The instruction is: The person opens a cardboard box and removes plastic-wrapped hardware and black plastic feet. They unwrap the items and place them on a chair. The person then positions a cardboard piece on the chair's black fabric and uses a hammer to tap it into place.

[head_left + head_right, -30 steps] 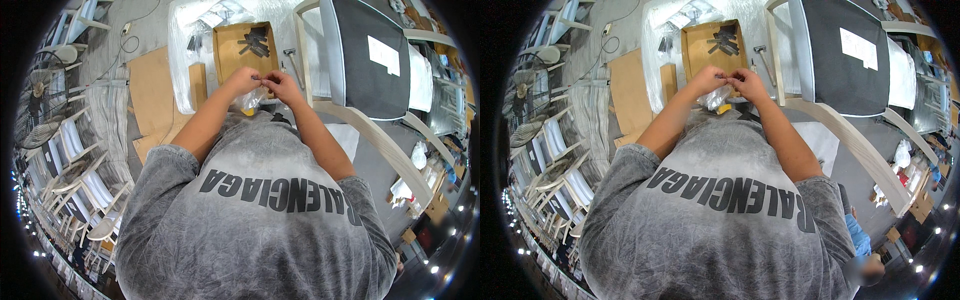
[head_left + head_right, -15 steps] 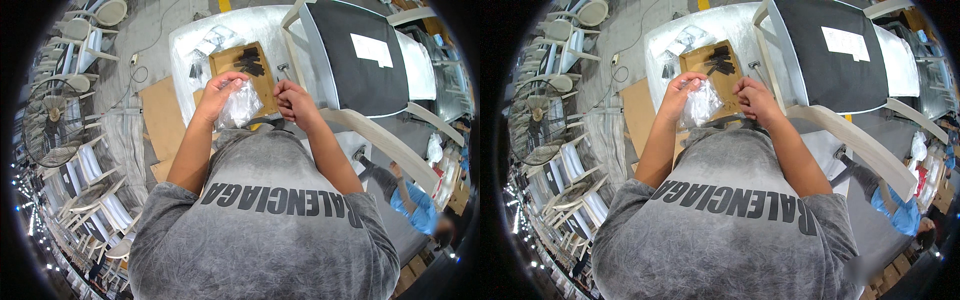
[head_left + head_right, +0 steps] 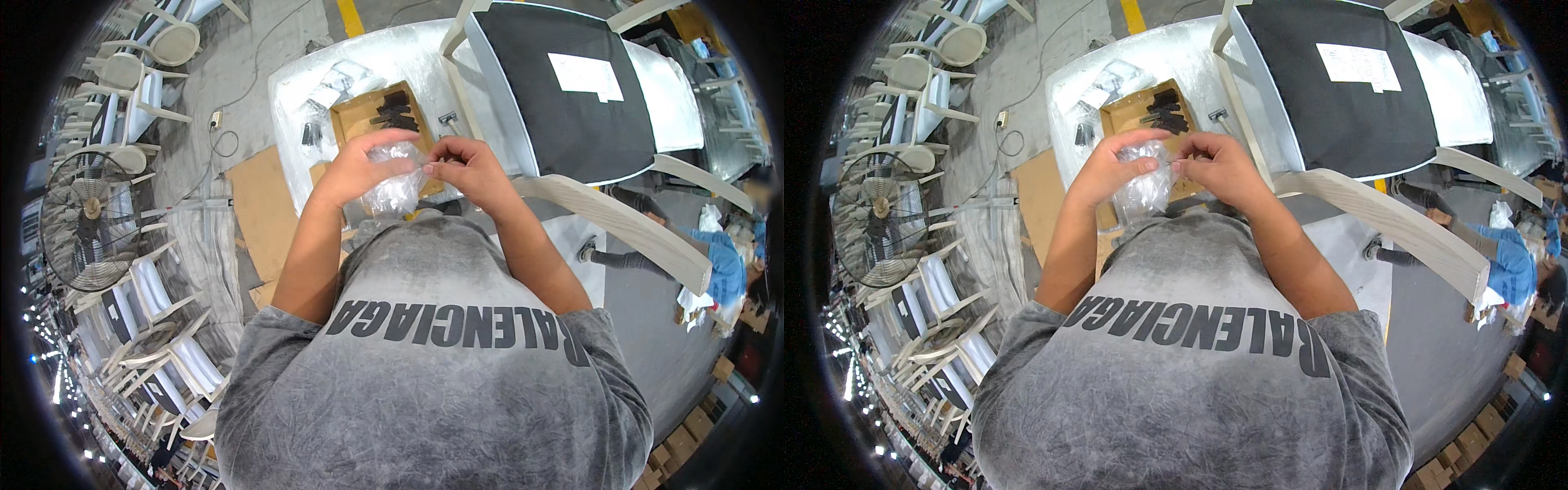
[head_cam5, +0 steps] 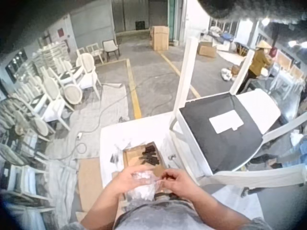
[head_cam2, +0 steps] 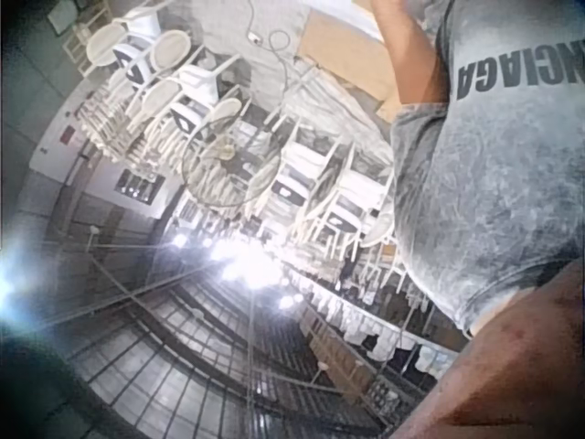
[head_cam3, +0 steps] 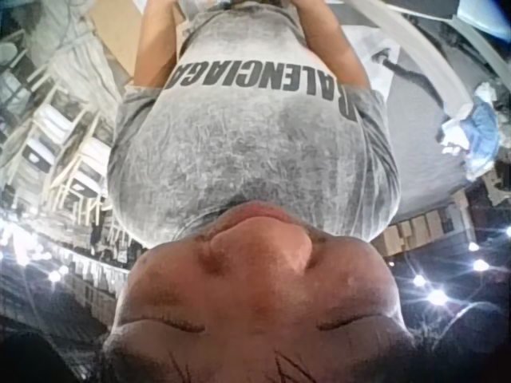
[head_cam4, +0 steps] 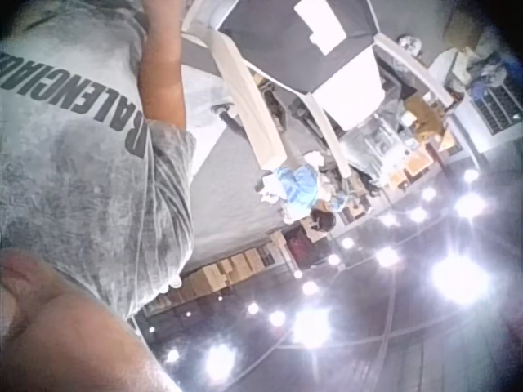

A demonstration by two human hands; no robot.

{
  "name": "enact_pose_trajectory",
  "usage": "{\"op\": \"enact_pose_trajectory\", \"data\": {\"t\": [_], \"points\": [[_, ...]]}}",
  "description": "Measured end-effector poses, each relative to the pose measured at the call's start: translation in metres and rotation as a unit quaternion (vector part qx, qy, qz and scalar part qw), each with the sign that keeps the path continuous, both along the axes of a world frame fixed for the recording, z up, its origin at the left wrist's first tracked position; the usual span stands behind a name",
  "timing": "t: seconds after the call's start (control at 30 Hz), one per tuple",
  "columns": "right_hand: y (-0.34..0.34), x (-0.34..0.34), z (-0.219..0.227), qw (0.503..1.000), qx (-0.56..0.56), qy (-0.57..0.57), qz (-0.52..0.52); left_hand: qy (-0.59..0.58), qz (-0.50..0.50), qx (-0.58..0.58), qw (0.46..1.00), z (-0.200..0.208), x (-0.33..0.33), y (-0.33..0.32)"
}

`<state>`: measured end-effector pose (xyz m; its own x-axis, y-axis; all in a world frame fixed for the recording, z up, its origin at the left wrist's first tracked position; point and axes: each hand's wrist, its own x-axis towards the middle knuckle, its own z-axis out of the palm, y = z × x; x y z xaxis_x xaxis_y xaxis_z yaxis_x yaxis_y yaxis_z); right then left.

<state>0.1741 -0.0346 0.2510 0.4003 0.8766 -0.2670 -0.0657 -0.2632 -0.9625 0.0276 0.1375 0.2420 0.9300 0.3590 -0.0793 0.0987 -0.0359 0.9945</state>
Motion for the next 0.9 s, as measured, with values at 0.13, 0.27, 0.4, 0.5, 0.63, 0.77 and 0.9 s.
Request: {"op": "enact_pose_trajectory", "data": {"t": [0.13, 0.27, 0.4, 0.5, 0.63, 0.77, 0.9], "points": [[-0.004, 0.005, -0.004, 1.0, -0.007, -0.003, -0.009, 0.086, -0.072, 0.006, 0.994, 0.004, -0.001, 0.0], [-0.007, 0.01, -0.001, 1.0, -0.023, 0.007, 0.008, 0.154, -0.047, -0.057, 0.985, 0.005, -0.002, 0.006], [-0.007, 0.012, 0.0, 0.999, -0.017, 0.007, 0.033, 0.113, -0.06, -0.014, 0.992, 0.009, -0.001, 0.007], [-0.004, 0.015, -0.004, 0.998, -0.006, -0.033, 0.058, 0.115, -0.07, 0.025, 0.991, 0.017, 0.0, 0.008], [0.003, 0.017, 0.002, 0.989, -0.027, -0.088, 0.114, 0.114, -0.082, 0.069, 0.988, 0.015, 0.0, 0.01], [0.007, 0.017, -0.001, 0.972, -0.037, -0.178, 0.15, 0.161, -0.077, 0.066, 0.982, 0.003, 0.0, 0.007], [0.01, 0.016, -0.015, 0.95, -0.013, -0.255, 0.179, 0.206, -0.119, 0.089, 0.967, -0.004, 0.001, 0.006]]}}
